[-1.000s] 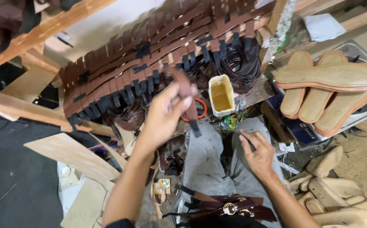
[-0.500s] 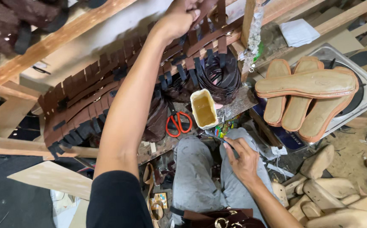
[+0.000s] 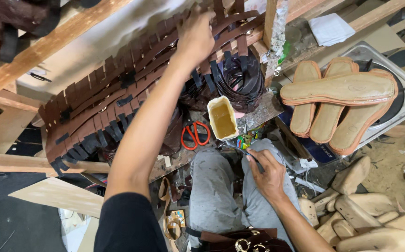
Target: The person sits on the floor and uses a small brush to apply adhesive from a container onto brown leather strap pieces, working on them one at a time on their lap, then hangs the coated straps on an overhead rack with other strap components.
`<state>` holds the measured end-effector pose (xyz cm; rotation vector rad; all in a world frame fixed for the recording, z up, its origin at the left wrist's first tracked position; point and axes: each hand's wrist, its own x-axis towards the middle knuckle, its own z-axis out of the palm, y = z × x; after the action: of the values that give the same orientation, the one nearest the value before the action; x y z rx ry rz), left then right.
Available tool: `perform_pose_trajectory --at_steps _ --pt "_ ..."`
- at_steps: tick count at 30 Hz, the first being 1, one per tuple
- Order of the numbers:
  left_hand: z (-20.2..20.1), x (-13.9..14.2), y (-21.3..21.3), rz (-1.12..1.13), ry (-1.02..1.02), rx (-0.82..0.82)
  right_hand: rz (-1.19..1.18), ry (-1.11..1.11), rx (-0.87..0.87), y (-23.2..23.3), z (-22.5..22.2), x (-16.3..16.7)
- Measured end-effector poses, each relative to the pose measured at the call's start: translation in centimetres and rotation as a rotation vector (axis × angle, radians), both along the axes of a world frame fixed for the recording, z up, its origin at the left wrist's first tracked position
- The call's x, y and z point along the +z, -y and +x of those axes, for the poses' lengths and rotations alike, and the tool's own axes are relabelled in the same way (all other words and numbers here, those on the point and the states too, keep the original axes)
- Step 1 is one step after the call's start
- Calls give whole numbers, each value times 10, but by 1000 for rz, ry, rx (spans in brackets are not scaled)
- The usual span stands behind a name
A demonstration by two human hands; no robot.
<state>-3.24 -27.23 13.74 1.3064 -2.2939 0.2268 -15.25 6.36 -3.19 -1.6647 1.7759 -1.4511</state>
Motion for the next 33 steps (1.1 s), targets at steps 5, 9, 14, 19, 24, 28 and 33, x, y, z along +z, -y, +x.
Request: perform_pose_trajectory --at_steps 5,9,14,19,24,28,33 --pt "34 6 -150 119 -358 -305 -31 19 4 2 -4 -2" --pt "59 -59 -289 1081 -280 -561 -12 57 7 3 -10 -6" --pt "64 -178 -394 1022 -4 -480 60 53 13 5 -12 -4" --pt "54 -234 -447 866 -117 -364 72 62 16 5 -14 -5" --pt "45 -217 -451 1095 -359 -358 49 66 18 8 -18 -13" --pt "37 -201 -445 1054 -357 -362 -44 96 92 12 -27 -15" --pt "40 -181 -444 998 -442 -360 76 199 98 25 -40 -4"
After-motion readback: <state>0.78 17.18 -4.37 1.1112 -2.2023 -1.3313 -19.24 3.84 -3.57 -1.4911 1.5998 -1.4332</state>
